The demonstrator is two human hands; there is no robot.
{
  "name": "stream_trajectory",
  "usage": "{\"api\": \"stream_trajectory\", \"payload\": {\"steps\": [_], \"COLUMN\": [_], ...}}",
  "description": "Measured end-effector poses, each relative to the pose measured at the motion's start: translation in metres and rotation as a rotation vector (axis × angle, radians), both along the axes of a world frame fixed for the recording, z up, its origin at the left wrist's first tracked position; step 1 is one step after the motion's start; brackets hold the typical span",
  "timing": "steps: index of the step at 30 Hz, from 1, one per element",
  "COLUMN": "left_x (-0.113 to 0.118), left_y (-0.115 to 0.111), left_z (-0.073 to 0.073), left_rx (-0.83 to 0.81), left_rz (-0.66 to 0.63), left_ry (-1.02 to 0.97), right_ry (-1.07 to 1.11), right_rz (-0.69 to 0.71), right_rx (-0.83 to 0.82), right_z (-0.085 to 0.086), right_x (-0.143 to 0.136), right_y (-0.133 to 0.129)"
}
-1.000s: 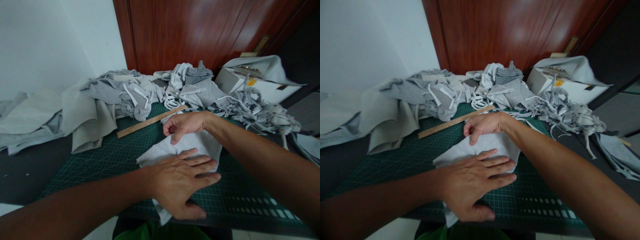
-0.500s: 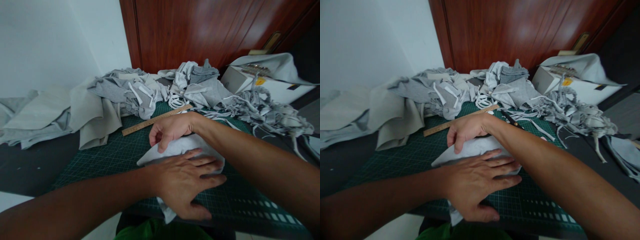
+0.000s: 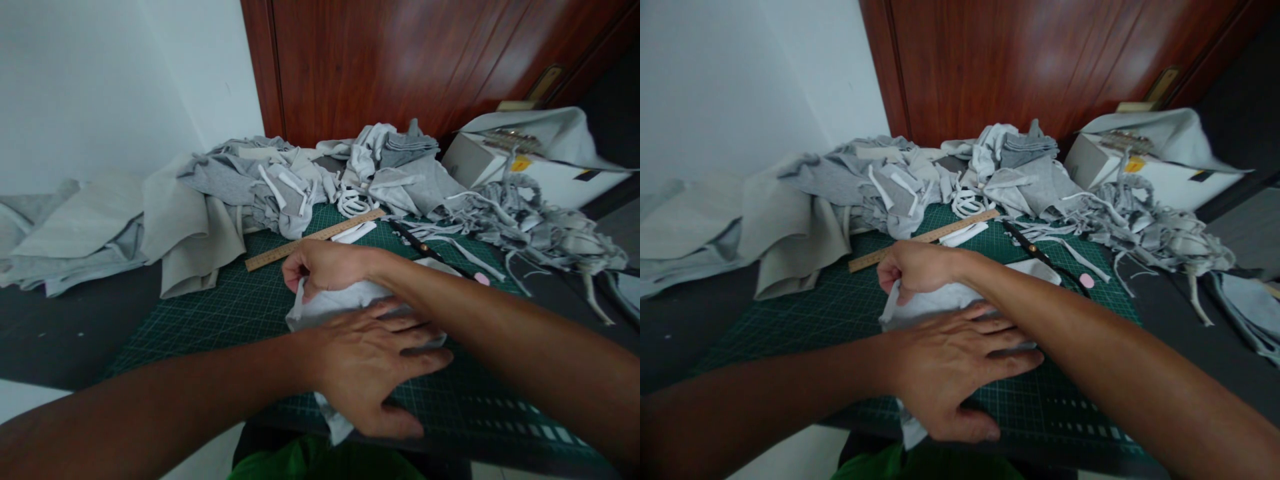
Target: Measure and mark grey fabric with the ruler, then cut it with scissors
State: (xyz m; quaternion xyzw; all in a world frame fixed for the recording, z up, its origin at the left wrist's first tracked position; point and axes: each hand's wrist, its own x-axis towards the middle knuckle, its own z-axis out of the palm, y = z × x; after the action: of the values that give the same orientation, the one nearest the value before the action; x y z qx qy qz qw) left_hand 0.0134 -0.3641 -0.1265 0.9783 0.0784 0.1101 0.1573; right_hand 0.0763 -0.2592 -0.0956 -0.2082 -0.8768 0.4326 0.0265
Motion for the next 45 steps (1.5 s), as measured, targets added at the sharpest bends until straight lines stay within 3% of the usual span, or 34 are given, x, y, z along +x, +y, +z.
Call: {"api": "stream_trajectory", "payload": {"steps": [5, 10, 16, 20, 25, 30, 35, 38, 41, 45], "left_x": [0.0, 0.002, 0.003, 0.003, 0.003, 0.002, -0.003, -0.011, -0.021, -0.029], "left_y": [-0.001, 0.0, 0.001, 0.0, 0.001, 0.001, 0.0, -0.001, -0.003, 0.0], "left_z": [0.0, -0.002, -0.002, -0.002, -0.001, 0.002, 0.003, 0.004, 0.005, 0.009], "left_rx": [-0.011, -0.022, -0.054, -0.035, 0.019, 0.056, 0.009, -0.051, -0.137, -0.294], "left_rz": [0.016, 0.014, 0.009, 0.004, -0.016, -0.042, -0.056, -0.087, -0.107, -0.123], "left_ry": [0.02, 0.02, 0.058, 0.062, 0.051, 0.077, 0.085, 0.085, 0.092, 0.016], "right_ry": [0.045, 0.086, 0.011, 0.009, 0.155, 0.402, 0.514, 0.479, 0.37, -0.001], "right_rz": [0.017, -0.005, -0.056, -0.097, -0.21, -0.532, -0.516, -0.494, -0.52, -0.455], "right_rx": [0.352, 0.53, 0.862, 0.969, 0.842, 0.581, 0.588, 0.638, 0.672, 0.572], "right_z": [-0.005, -0.013, -0.03, -0.037, -0.038, -0.046, -0.048, -0.037, -0.015, 0.014], "right_x": [-0.001, 0.001, 0.0, -0.001, 0.001, 0.006, 0.009, 0.015, 0.036, 0.081], "right_y": [-0.004, -0.002, -0.001, -0.002, 0.0, 0.015, 0.022, 0.019, 0.016, 0.01]}}
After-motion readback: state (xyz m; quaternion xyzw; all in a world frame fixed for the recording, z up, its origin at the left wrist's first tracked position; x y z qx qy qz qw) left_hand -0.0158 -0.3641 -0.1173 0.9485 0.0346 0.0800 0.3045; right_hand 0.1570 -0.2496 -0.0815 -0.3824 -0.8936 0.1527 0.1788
